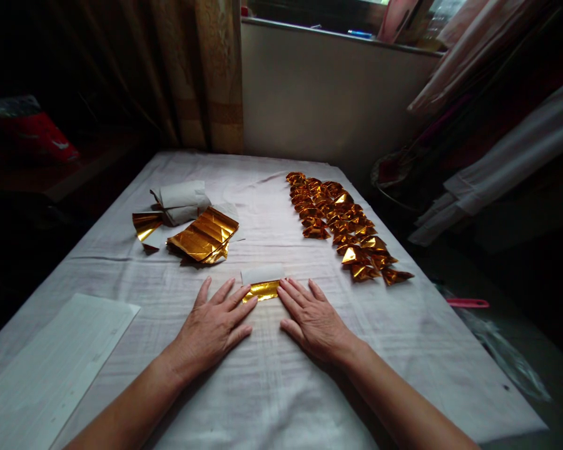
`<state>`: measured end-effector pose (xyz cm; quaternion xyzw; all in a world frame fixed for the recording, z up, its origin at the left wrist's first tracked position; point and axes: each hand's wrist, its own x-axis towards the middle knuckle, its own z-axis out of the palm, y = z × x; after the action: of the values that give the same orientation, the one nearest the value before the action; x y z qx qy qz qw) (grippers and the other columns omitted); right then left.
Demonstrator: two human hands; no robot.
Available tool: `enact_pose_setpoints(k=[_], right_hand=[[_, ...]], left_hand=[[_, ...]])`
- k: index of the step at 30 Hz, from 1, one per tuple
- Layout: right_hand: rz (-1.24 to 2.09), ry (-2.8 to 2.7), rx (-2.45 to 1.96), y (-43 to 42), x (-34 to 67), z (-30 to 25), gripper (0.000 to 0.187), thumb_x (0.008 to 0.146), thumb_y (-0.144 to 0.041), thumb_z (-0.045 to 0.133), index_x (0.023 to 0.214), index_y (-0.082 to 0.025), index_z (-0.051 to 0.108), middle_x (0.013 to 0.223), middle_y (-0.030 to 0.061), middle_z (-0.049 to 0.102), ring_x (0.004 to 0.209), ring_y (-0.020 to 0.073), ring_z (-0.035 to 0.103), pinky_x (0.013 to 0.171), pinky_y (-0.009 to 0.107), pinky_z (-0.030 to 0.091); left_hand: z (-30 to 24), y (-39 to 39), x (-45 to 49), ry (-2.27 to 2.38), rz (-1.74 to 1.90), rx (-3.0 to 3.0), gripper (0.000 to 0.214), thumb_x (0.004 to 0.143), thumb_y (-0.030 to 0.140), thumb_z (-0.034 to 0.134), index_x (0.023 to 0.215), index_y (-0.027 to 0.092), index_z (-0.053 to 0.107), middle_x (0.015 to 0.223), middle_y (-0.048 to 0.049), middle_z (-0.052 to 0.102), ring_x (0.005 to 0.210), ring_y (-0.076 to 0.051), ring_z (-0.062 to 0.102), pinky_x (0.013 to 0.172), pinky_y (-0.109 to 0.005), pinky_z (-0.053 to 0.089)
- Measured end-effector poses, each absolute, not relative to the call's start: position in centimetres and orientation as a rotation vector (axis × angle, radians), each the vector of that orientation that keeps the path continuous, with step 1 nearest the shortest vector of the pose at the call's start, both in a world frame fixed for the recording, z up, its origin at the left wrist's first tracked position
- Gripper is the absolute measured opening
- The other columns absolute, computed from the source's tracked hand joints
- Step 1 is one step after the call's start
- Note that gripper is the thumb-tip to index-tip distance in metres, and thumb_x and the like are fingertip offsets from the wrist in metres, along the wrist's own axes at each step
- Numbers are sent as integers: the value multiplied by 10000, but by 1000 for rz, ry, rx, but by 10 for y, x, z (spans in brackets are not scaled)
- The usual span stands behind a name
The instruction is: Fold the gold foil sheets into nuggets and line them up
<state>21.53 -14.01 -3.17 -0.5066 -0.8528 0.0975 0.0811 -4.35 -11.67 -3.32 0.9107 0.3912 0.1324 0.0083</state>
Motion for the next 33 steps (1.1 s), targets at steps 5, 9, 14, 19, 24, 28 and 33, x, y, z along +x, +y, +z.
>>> enact_pose_setpoints(k=[5,9,14,19,24,28,33], right_hand=[[269,-2551,-1521,-137,217,-33,575,963,-393,528,1494,-220,395,1551,103,374,1443,261,345,1183,556,239],[190,-2500,-1617,-127,222,-31,519,960,-384,526,1436,-182,480,1516,140,429,1413,289,393,1167,590,234],[179,-2451,-1593,-119,226,-30,454,951,-349,530,1362,-157,548,1474,144,493,1377,277,448,1160,568,265],[196,-2378,-1531,-116,227,-37,420,919,-302,559,1315,-162,566,1460,151,510,1375,272,451,1156,557,283],[253,-2350,-1491,-108,230,-41,376,911,-280,561,1277,-195,580,1437,135,540,1372,258,454,1142,545,306],[187,-2312,-1502,-108,222,-38,339,892,-246,584,1227,-200,606,1421,134,553,1353,277,463,1125,550,313],[88,-2223,-1472,-115,200,-33,255,875,-234,623,1125,-236,677,1226,90,667,1118,255,588,946,410,457]], left_hand=[[-36,-119,-63,1176,414,2884,438,946,455,532,1365,330,545,1373,-40,616,1322,-314,486,1163,-599,130],[-30,-114,-62,1163,471,2882,343,952,393,535,1268,290,617,1275,-36,678,1264,-313,532,1152,-603,170],[-22,-103,-47,1174,635,2896,185,944,261,526,1030,239,689,1091,-48,712,1098,-253,601,1106,-533,332],[-22,-90,-30,986,663,3019,245,938,251,554,1164,231,648,1194,-68,680,1162,-250,564,1088,-484,371],[-20,-71,-22,939,525,3072,188,936,326,588,1076,236,674,1068,-42,723,1064,-246,598,1048,-481,380],[-20,-64,-21,871,499,3122,175,965,324,543,1006,222,678,1001,-38,722,969,-203,611,1022,-420,388],[-24,-71,-11,904,576,3127,213,988,300,492,916,211,671,880,-20,702,867,-187,598,1010,-412,386]])
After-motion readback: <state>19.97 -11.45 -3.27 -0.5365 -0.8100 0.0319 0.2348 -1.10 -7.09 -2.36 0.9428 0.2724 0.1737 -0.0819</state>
